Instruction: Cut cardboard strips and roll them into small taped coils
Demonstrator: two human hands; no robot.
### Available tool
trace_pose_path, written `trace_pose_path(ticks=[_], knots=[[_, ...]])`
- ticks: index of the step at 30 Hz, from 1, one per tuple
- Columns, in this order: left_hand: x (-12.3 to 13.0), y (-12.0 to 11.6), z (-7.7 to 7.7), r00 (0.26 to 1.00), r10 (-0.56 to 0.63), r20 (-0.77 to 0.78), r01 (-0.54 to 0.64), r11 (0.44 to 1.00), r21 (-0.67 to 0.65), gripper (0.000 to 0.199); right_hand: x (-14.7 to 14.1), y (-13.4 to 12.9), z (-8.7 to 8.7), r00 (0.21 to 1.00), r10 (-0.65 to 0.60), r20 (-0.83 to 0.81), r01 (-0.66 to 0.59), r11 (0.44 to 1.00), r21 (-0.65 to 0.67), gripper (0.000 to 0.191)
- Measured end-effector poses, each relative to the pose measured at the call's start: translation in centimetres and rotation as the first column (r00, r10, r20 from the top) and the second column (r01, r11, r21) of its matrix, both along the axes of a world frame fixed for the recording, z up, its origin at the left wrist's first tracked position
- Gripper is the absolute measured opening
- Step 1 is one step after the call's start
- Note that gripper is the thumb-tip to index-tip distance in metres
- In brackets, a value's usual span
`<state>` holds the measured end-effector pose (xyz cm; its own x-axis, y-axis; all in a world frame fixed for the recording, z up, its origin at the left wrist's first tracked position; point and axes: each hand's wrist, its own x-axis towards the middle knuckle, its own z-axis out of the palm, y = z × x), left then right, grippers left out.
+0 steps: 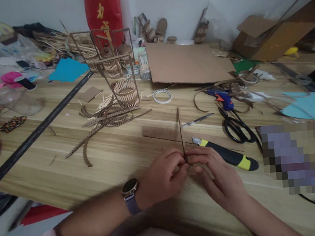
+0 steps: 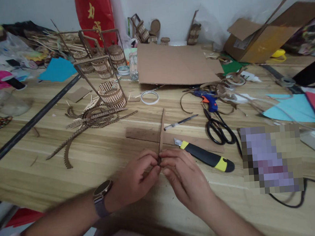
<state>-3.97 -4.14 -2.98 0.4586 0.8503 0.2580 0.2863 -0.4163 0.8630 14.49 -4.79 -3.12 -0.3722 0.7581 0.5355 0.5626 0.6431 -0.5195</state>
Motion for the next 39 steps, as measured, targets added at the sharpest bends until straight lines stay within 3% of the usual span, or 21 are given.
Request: trace_pose_path(ticks=[5,14,22,31,34,36,39], knots=[[0.08,0.03,-0.07,0.999,0.028,0.024,-0.027,0.999,-0.039,0.016,0.0,0.06,0.26,1.0,0.0,0.004,0.0,0.999,0.043,0.009],[0.08,-0.18,0.05,0.999,0.02,0.043,-0.019,1.0,-0.016,0.015,-0.21,-0.15,0.55,0.998,-0.015,-0.065,0.013,1.0,-0.027,0.01],[0.08,-0.06,0.23,0.999,0.004,0.048,-0.003,1.0,-0.031,0.015,0.06,-0.23,0.32,0.984,-0.018,-0.177,-0.006,0.991,-0.134,0.009],[-0.15,0.0,0.41,0.997,-0.013,0.08,0.017,0.999,-0.047,0.015,0.1,-0.2,0.58,0.943,-0.109,-0.313,-0.007,0.938,-0.348,0.009],[-0.07,0.06,0.37,0.997,0.005,0.083,0.006,0.99,-0.141,0.014,0.03,-0.22,0.47,0.938,-0.124,-0.323,0.005,0.939,-0.345,0.007],[0.13,0.21,0.26,0.992,0.006,0.127,0.036,0.945,-0.326,0.018,0.07,-0.27,0.25,0.939,-0.127,-0.319,0.015,0.943,-0.333,0.006],[0.53,0.6,-0.07,0.944,0.067,0.322,0.164,0.753,-0.637,0.023,0.15,-0.31,-0.11,0.949,-0.121,-0.29,0.029,0.953,-0.301,0.007]])
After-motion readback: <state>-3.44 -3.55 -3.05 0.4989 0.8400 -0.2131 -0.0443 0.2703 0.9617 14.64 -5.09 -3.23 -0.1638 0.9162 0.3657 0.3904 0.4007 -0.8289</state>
